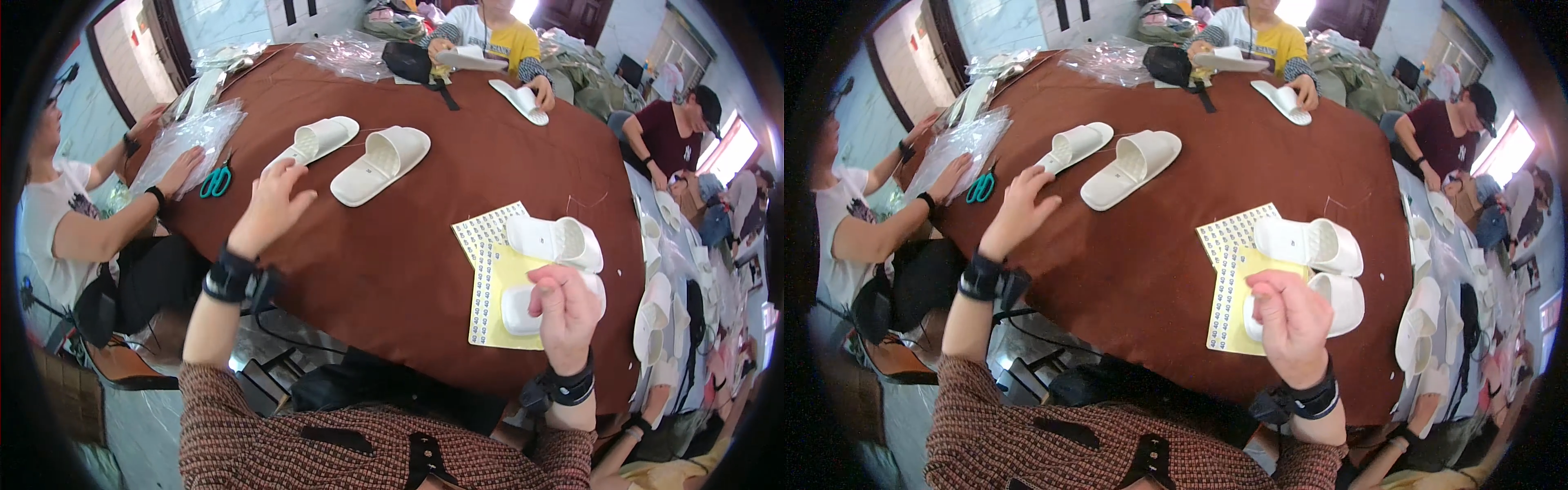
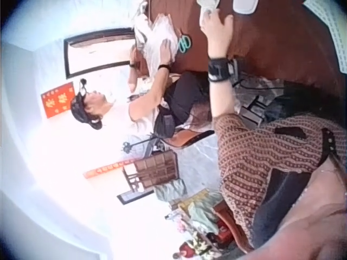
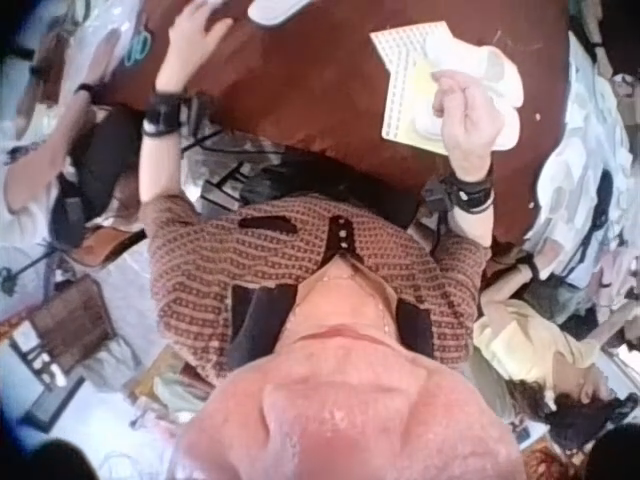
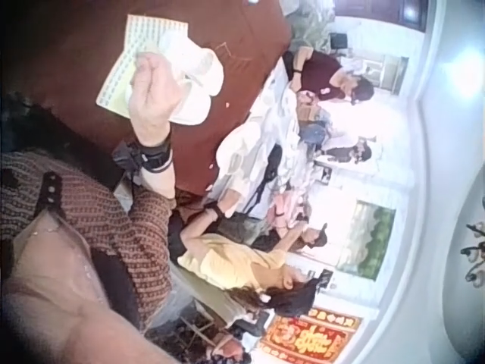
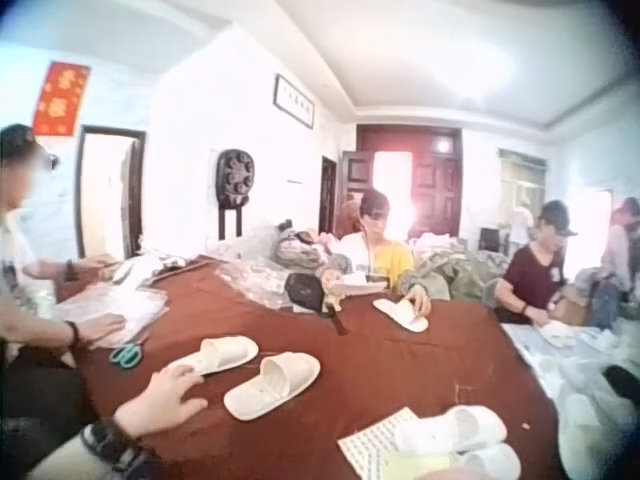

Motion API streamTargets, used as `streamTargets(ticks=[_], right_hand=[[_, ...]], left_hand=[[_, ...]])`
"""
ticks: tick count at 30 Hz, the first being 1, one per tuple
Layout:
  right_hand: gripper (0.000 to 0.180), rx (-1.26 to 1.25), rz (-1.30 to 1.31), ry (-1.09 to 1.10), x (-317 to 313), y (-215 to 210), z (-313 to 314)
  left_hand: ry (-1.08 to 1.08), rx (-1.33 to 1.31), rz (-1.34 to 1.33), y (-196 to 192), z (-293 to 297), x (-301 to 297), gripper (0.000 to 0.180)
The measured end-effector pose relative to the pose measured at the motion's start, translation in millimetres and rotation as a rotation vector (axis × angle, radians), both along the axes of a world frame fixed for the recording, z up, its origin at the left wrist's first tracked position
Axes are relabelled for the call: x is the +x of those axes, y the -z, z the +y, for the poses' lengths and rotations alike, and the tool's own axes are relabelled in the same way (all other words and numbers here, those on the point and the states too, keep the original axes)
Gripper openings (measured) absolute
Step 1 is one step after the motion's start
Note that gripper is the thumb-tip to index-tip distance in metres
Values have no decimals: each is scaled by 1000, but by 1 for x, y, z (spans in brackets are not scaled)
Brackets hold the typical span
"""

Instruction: Inspecting white slippers and applying size labels to them.

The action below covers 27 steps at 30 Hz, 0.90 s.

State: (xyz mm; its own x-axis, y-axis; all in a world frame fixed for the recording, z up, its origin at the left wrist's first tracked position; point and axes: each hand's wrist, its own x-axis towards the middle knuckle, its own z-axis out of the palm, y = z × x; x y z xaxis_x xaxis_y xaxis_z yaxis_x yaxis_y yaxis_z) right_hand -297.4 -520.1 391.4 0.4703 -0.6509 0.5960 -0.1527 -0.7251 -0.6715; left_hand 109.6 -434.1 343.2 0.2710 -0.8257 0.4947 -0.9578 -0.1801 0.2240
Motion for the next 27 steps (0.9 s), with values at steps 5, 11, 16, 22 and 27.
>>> streamTargets(ticks=[5,11,16,22,27], right_hand=[[14,180,23,-92,7,31,-11],[12,184,77,-72,15,44,-11],[9,101,74,-12,4,39,-21],[6,19,22,-85,8,48,-23],[15,-5,10,-47,3,66,-25]], left_hand=[[-254,289,52,21,-54,89,62],[-364,610,191,36,-75,110,81],[-242,518,86,31,-118,73,74],[153,335,99,46,-134,59,55],[299,276,294,55,-157,30,54]])
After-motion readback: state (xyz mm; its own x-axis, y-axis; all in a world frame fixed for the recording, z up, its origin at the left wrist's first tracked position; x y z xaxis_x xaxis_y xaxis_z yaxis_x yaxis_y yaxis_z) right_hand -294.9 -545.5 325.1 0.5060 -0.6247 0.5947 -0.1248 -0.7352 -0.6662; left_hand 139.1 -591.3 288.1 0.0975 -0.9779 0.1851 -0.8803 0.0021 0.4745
